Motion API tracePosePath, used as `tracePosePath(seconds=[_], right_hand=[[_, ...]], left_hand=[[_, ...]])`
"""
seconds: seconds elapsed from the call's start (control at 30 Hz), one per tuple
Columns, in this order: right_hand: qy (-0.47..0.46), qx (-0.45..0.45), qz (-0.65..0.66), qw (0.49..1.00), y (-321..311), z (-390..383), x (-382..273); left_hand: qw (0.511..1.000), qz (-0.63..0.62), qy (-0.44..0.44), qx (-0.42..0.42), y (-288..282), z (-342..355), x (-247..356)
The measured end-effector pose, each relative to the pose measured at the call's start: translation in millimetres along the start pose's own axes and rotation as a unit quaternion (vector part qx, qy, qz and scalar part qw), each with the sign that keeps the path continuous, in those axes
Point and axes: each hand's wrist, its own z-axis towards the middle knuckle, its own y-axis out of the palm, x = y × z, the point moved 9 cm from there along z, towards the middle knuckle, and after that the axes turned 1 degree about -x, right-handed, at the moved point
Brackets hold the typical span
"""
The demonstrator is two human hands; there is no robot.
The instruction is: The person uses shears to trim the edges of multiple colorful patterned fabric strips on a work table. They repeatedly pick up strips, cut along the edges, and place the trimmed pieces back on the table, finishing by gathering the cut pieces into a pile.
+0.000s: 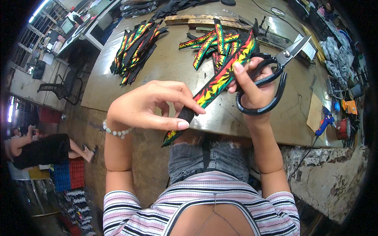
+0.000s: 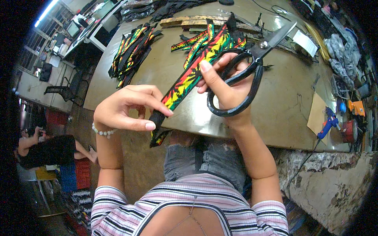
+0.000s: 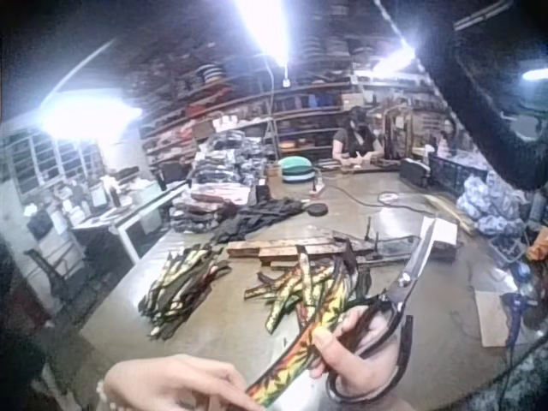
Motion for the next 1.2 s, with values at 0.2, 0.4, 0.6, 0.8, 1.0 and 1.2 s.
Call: tracePosePath(seconds=[0.2,0.4,0.6,0.8,1.0,1.2], right_hand=[[0.048,-0.144,0.024,0.988,24.9,-10.0,26.7],[0.253,-0.406,-0.106,0.871,56.8,-91.7,68.0],[0.239,-0.441,-0.12,0.857,60.4,-101.2,66.4],[0.26,-0.39,-0.08,0.88,36.6,-94.6,44.4],[0.257,-0.333,-0.134,0.897,10.5,-95.2,33.5],[0.369,-0.205,-0.173,0.89,-29.7,-105.7,36.1]], left_hand=[[0.996,0.032,-0.059,0.061,-16.3,-17.4,-3.8],[0.941,-0.049,-0.019,0.334,-73.3,-65.6,11.7],[0.969,0.004,-0.058,0.24,-53.8,-37.3,2.8],[0.98,-0.03,-0.049,0.189,-37.0,10.5,-7.8],[0.987,-0.068,-0.053,0.136,-24.6,41.6,-16.4],[0.99,-0.093,-0.009,0.107,-12.4,68.5,-26.2]])
